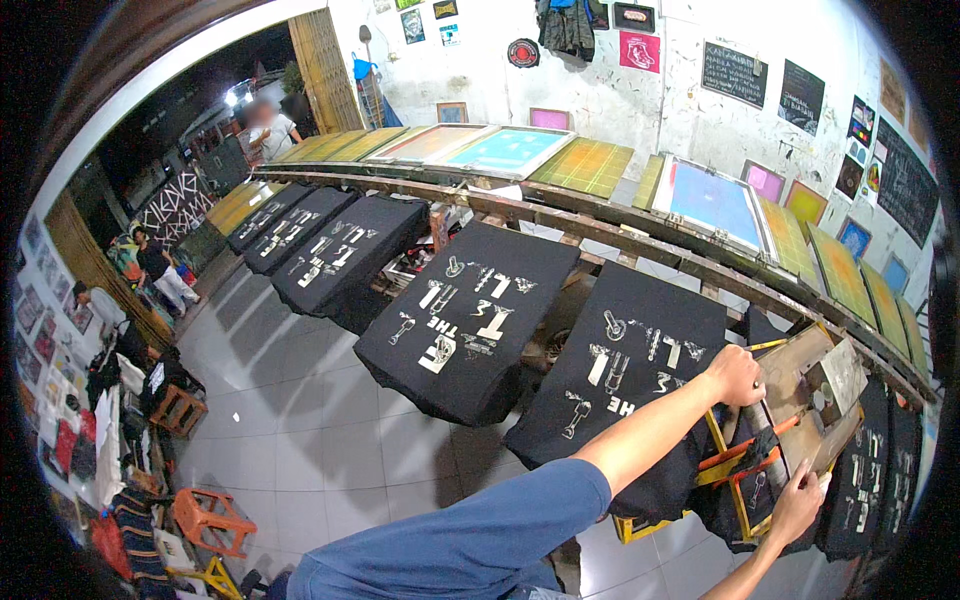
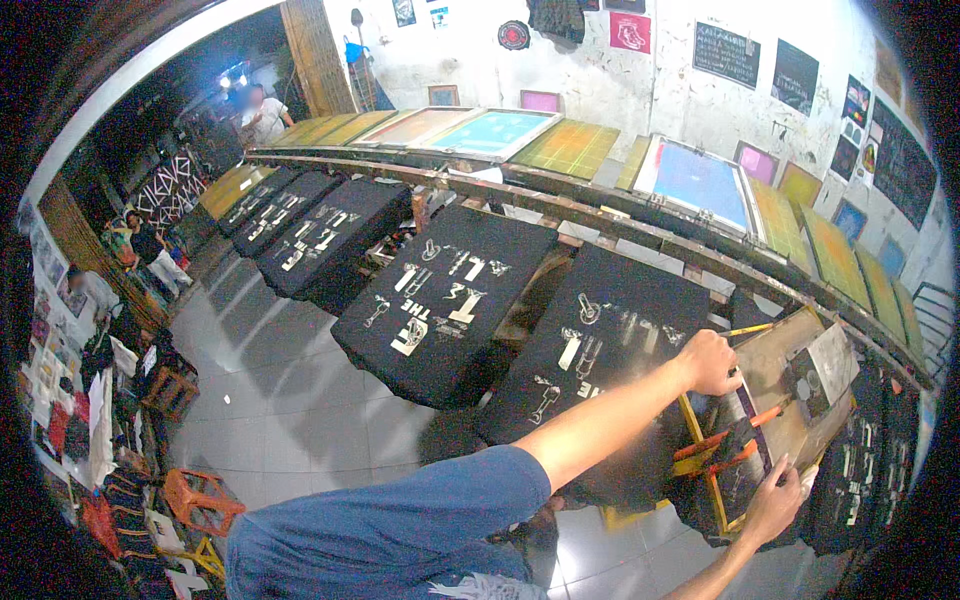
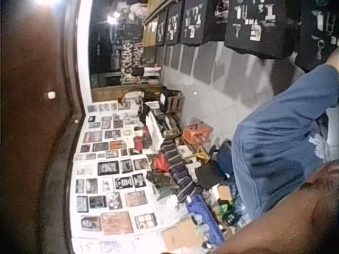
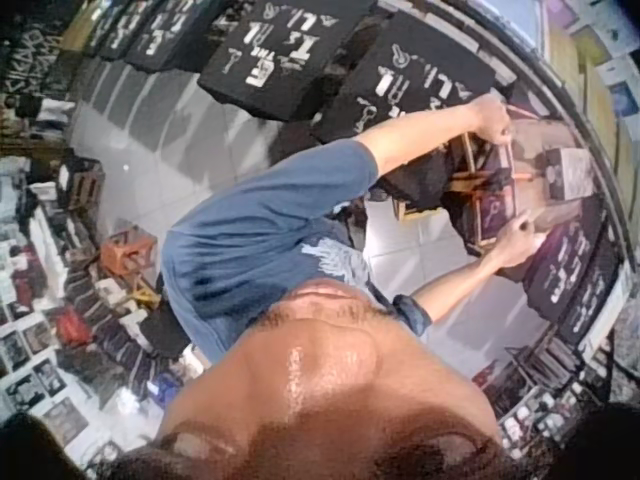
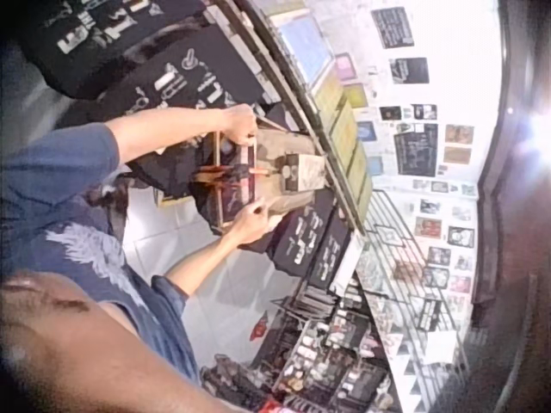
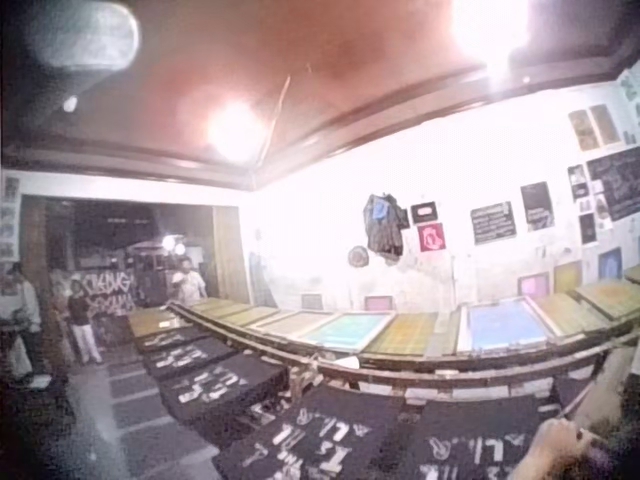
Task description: The person operates a manual screen-printing machine by pulling a frame across a row of black t-shirts and using a heat tool to cure the ink between layers.
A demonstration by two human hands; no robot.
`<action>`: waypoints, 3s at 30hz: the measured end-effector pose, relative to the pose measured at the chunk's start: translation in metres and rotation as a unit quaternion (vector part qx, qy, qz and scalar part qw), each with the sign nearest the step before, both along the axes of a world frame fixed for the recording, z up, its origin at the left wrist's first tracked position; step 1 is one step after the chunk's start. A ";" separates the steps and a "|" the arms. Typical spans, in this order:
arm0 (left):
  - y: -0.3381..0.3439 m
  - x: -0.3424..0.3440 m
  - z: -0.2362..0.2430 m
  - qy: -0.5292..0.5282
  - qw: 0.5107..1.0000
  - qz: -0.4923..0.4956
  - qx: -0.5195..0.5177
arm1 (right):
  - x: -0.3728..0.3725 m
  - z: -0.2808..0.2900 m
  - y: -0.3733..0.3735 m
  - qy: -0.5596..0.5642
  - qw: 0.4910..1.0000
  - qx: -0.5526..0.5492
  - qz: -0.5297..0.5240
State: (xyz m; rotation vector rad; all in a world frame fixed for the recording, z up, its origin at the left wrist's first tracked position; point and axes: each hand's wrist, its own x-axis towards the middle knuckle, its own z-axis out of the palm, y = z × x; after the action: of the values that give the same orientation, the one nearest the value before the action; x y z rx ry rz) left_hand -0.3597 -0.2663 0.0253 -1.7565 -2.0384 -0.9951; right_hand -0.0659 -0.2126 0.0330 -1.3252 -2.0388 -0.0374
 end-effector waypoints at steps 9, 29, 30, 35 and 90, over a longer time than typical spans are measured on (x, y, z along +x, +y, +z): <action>0.005 -0.002 0.008 -0.043 0.995 0.026 -0.089 | -0.002 0.011 -0.012 -0.013 0.999 -0.042 -0.006; 0.004 0.010 0.012 -0.060 0.984 0.115 -0.121 | 0.006 0.034 -0.018 -0.157 0.967 -0.114 0.167; 0.004 0.012 0.011 -0.063 0.984 0.119 -0.115 | 0.006 0.034 -0.020 -0.150 0.969 -0.109 0.166; 0.003 0.012 0.016 -0.055 0.983 0.124 -0.126 | 0.008 0.032 -0.016 -0.169 0.967 -0.072 0.176; -0.001 0.018 0.012 -0.060 0.987 0.133 -0.073 | 0.008 0.041 -0.028 -0.158 0.971 -0.053 0.174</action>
State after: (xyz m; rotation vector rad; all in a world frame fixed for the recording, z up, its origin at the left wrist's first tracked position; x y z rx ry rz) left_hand -0.3413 -0.2668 0.0370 -1.4678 -2.3984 -0.9080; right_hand -0.0581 -0.2404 0.0739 -1.0572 -2.5525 0.0212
